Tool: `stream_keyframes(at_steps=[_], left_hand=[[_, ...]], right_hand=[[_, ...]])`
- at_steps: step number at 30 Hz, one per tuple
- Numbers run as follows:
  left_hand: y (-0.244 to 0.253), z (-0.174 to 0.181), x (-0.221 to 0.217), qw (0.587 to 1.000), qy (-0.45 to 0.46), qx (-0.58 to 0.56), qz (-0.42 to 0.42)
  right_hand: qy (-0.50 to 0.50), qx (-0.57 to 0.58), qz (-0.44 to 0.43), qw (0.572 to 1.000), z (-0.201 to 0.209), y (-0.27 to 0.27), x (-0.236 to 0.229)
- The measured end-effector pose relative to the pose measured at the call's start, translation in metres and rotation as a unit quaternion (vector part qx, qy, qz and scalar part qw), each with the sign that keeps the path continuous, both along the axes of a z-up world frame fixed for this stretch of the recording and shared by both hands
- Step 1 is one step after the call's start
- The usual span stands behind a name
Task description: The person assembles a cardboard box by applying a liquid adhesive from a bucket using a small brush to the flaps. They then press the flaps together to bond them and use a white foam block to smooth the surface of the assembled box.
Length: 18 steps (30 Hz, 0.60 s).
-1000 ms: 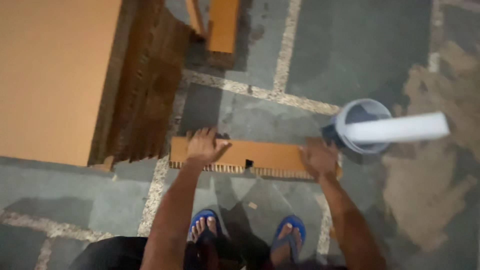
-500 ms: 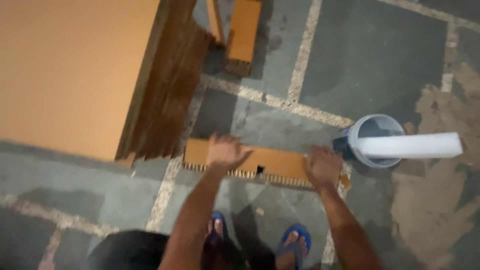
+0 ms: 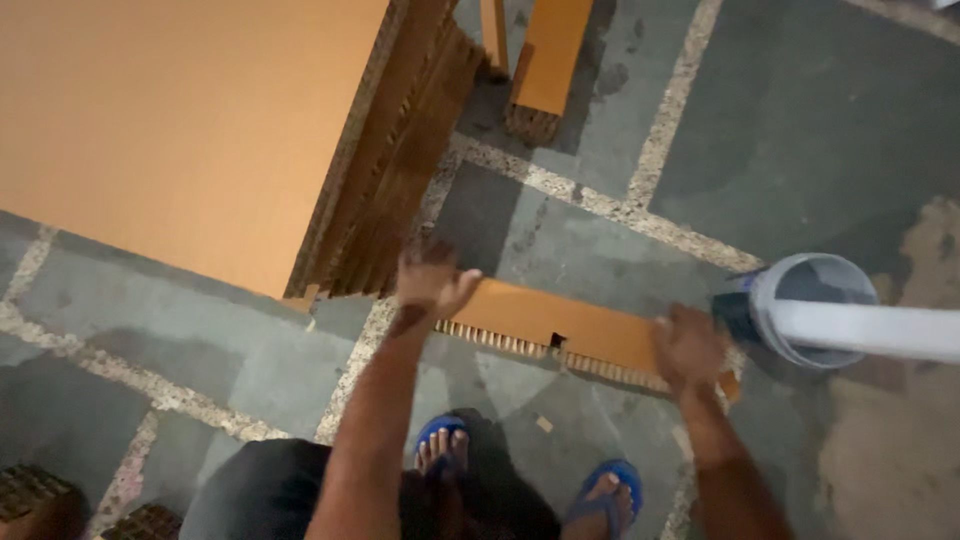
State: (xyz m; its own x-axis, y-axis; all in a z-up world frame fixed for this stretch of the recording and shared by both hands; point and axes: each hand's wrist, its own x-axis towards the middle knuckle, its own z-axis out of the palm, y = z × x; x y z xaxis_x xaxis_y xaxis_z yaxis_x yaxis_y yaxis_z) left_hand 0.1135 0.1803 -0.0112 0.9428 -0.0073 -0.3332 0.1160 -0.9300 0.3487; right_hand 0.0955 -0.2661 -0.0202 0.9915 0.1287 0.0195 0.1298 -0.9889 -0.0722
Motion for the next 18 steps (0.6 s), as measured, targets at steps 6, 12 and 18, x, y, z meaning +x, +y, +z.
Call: stream_keyframes(at_steps=[6,12,18], left_hand=[[0.029,-0.036,-0.017,0.946,-0.315,-0.073,-0.012],[0.014,-0.011,-0.017,0.964,-0.244,0.033,0.101],[0.012,0.005,-0.025,0.978,-0.033,0.083,0.19]], right_hand=[[-0.068,0.113,-0.027,0.991,-0.052,-0.026,-0.013],[-0.064,0.1,-0.14,0.983,-0.038,-0.02,-0.014],[-0.162,0.074,-0.121,0.976,-0.052,-0.045,-0.039]])
